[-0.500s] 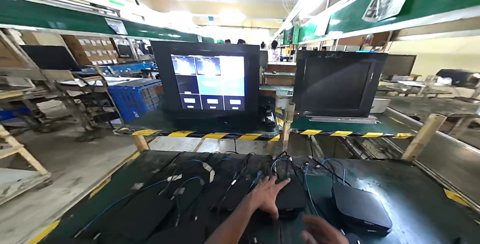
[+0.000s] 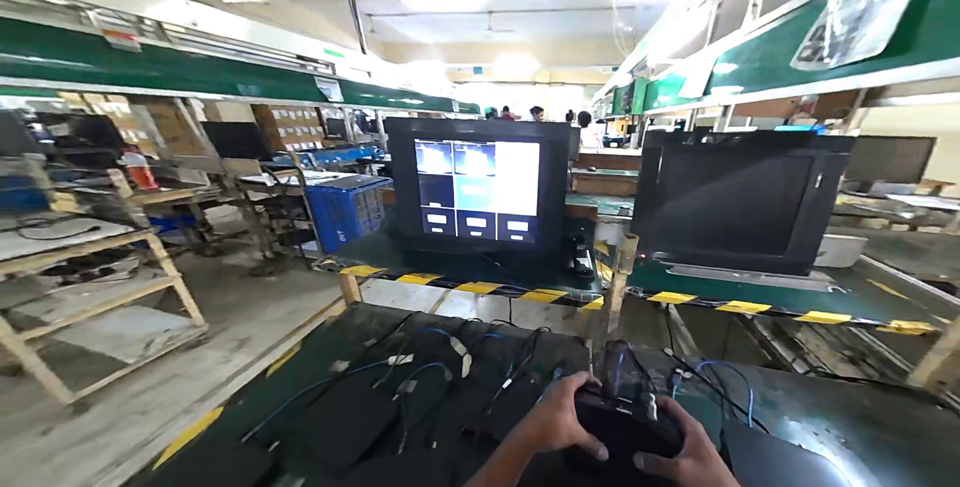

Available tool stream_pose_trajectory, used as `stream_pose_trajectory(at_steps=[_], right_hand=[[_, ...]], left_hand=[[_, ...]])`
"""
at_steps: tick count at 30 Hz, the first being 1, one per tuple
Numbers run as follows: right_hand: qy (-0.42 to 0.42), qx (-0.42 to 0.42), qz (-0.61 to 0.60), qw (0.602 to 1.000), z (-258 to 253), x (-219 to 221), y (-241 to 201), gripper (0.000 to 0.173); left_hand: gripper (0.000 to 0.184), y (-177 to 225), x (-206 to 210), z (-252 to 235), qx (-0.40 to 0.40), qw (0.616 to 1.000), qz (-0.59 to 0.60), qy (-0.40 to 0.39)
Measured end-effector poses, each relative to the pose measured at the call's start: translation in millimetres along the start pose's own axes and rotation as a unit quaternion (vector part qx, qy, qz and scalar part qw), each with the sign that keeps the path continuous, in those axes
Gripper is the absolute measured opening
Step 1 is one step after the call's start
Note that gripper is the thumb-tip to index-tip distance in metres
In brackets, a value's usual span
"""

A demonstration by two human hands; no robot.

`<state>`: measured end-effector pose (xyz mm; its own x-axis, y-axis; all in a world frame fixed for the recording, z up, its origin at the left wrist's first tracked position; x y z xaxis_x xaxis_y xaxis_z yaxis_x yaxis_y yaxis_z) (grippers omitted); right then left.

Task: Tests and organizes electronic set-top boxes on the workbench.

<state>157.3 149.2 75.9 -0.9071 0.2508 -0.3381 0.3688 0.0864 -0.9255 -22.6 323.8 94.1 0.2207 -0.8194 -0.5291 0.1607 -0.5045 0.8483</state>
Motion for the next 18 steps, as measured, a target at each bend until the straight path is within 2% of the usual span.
stream_pose_trajectory(at_steps=[2, 4, 6, 8, 10, 12, 15, 18], right_hand=[[-0.043, 0.005, 0.173, 0.984, -12.0, -4.3, -5.9, 0.075], [-0.057, 0.032, 0.238, 0.969, -20.4, -3.7, -12.3, 0.050], [-0.012, 0.082, 0.293, 0.953, -23.9, 1.9, -26.9, 0.033], [0.018, 0.131, 0.368, 0.921, -27.6, 11.5, -41.8, 0.030], [0.026, 0.144, 0.426, 0.893, -31.0, 20.9, -51.7, 0.025], [0.061, 0.107, 0.424, 0.897, -30.3, 25.1, -49.7, 0.013], [0.119, 0.057, 0.379, 0.916, -24.3, 26.8, -43.0, 0.021], [0.162, 0.049, 0.354, 0.920, -21.8, 25.6, -37.1, 0.011]], left_hand=[[0.087, 4.4, -0.3, -6.2, -0.018, 0.990, -0.141, -0.021], [0.087, 5.0, 11.2, -12.8, -0.080, 0.972, -0.218, -0.033], [0.088, 9.4, 22.4, -15.1, -0.122, 0.962, -0.241, -0.026], [0.090, 14.1, 29.8, -15.6, -0.156, 0.953, -0.260, -0.019], [0.091, 16.2, 32.4, -17.8, -0.184, 0.948, -0.260, -0.016], [0.092, 18.8, 31.6, -19.4, -0.196, 0.946, -0.257, -0.019], [0.090, 23.3, 32.6, -20.8, -0.205, 0.944, -0.257, -0.018], [0.091, 21.3, 33.7, -22.0, -0.203, 0.946, -0.254, -0.017]])
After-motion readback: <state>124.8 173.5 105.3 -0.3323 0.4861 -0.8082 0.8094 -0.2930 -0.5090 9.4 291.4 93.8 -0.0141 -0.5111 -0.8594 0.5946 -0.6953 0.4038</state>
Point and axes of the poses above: each hand's wrist, its own z-axis away from the middle knuckle, its own x-axis out of the palm, y = z × x, the point moved 2 cm from there along -z, towards the middle knuckle, and after that the axes turned 10 degrees about -y, right-handed, at the moved point
